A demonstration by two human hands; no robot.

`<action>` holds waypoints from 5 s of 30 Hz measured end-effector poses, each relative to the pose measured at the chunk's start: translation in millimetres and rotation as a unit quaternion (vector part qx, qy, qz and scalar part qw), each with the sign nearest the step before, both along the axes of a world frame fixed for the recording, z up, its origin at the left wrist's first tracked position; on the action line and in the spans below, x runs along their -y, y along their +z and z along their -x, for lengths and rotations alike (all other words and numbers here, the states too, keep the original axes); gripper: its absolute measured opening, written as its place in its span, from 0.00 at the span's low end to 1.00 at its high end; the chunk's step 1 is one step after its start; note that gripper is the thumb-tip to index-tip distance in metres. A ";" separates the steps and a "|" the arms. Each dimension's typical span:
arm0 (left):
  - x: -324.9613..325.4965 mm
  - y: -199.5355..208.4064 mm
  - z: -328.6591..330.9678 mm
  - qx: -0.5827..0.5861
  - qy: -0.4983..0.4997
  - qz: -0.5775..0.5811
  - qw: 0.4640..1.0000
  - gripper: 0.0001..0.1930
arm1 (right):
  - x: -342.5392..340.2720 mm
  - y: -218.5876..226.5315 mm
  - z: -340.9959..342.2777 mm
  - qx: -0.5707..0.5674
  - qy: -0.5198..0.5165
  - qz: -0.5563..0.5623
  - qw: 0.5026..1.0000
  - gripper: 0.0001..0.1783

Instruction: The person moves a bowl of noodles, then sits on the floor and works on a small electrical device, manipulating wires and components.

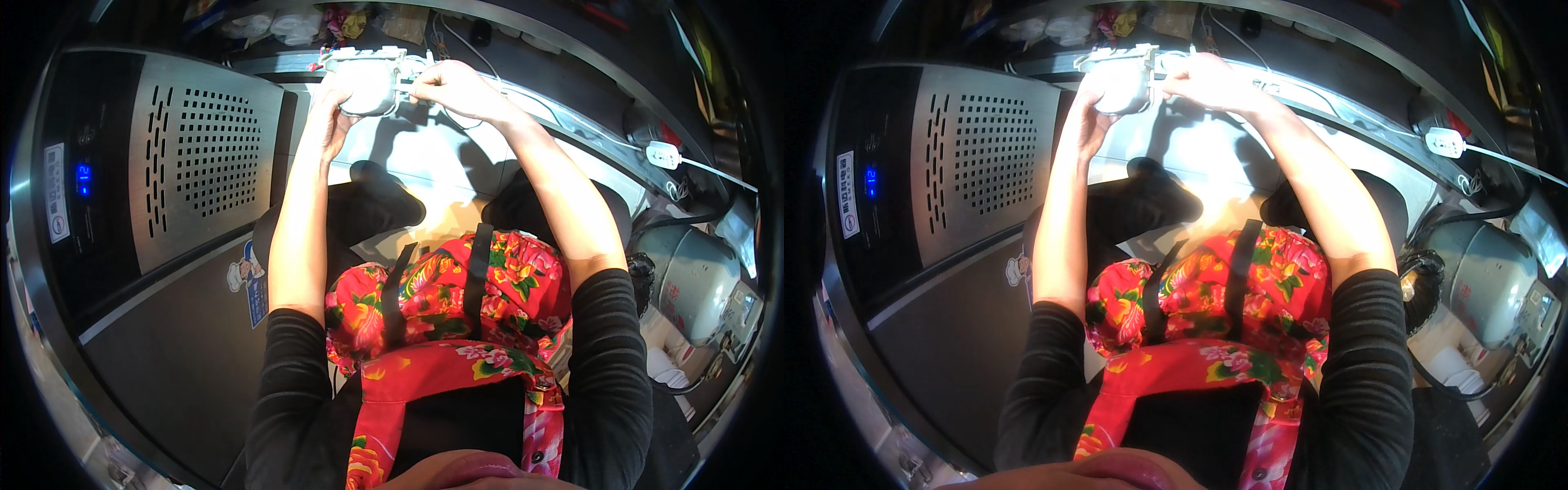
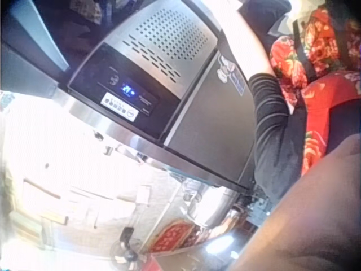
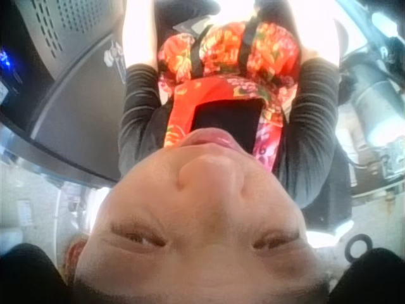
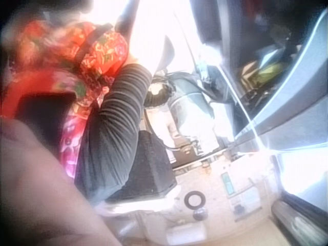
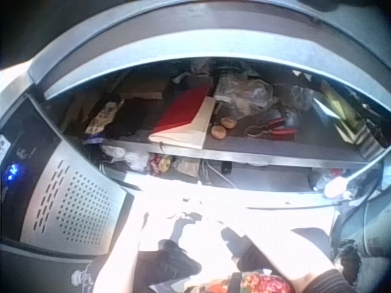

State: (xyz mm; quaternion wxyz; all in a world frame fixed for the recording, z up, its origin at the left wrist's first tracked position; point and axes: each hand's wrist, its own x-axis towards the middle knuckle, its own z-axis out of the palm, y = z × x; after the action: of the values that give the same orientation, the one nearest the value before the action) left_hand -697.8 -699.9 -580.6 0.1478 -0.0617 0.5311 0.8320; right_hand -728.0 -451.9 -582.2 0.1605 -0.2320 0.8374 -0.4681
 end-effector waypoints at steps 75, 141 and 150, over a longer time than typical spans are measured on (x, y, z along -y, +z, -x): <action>17.0 22.9 -1.1 0.069 0.125 -0.172 0.975 0.28 | -28.5 -107.6 -45.7 0.495 -0.266 0.172 0.809 0.09; 15.6 7.2 6.0 0.129 0.079 -0.194 0.969 0.27 | 10.7 23.4 -1.7 -0.122 -0.043 -0.133 0.983 0.20; 12.3 10.2 3.5 0.128 0.082 -0.174 0.973 0.29 | 19.2 45.3 -6.2 -0.128 -0.011 -0.088 0.988 0.19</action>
State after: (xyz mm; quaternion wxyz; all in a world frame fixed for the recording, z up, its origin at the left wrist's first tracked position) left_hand -701.4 -712.2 -570.4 0.1545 -0.1845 0.3478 0.9062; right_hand -721.8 -471.1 -536.9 0.0667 -0.2658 0.8915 -0.3608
